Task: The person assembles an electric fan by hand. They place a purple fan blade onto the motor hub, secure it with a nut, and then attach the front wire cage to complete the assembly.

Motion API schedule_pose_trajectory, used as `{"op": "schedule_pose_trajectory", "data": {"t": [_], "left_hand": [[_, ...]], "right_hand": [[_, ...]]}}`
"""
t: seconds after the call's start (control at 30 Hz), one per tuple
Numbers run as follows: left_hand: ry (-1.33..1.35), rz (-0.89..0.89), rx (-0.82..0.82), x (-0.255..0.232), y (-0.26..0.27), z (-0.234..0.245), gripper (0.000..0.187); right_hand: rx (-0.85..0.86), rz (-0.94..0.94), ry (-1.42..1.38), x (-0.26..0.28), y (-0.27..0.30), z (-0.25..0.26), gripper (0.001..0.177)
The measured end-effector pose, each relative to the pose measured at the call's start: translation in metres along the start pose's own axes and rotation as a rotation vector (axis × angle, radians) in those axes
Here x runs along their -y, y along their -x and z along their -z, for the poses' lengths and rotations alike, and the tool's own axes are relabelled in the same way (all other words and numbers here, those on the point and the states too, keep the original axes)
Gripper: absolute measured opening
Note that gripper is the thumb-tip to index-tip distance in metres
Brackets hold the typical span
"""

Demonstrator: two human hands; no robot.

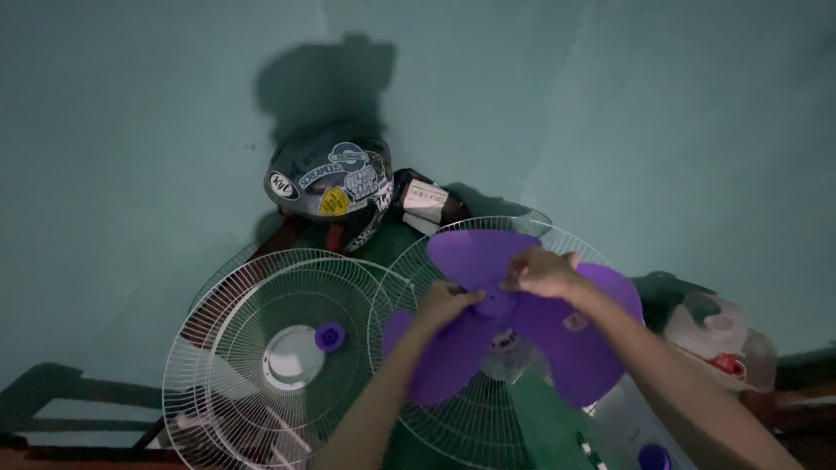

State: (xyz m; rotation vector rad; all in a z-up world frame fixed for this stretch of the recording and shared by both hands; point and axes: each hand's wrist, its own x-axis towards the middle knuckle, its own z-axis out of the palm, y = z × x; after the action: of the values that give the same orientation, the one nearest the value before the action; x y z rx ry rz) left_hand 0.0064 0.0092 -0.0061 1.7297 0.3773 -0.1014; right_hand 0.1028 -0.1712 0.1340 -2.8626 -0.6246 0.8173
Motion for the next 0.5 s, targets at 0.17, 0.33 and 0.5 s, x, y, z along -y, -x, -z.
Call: {"op": "schedule_pose_trajectory", "data": {"t": [0.17,0.33,0.5], "left_hand": [[0.029,-0.018,0.041,0.0,-0.005,0.002,0.046],[-0.071,0.025,-0.117,-0.014,0.021,-0.009,0.041],[-0.103,0.068,-0.281,-0.029,0.052,-0.021,0.043]], "right_hand": [[-0.097,-0.005,-0.043,0.001,0.018,-0.006,0.036],[-0.103,0.17,-0.052,-0.009,0.008,-0.01,0.034],[-0.109,0.357,-0.025,-0.013,-0.006,-0.001,0.038]]}}
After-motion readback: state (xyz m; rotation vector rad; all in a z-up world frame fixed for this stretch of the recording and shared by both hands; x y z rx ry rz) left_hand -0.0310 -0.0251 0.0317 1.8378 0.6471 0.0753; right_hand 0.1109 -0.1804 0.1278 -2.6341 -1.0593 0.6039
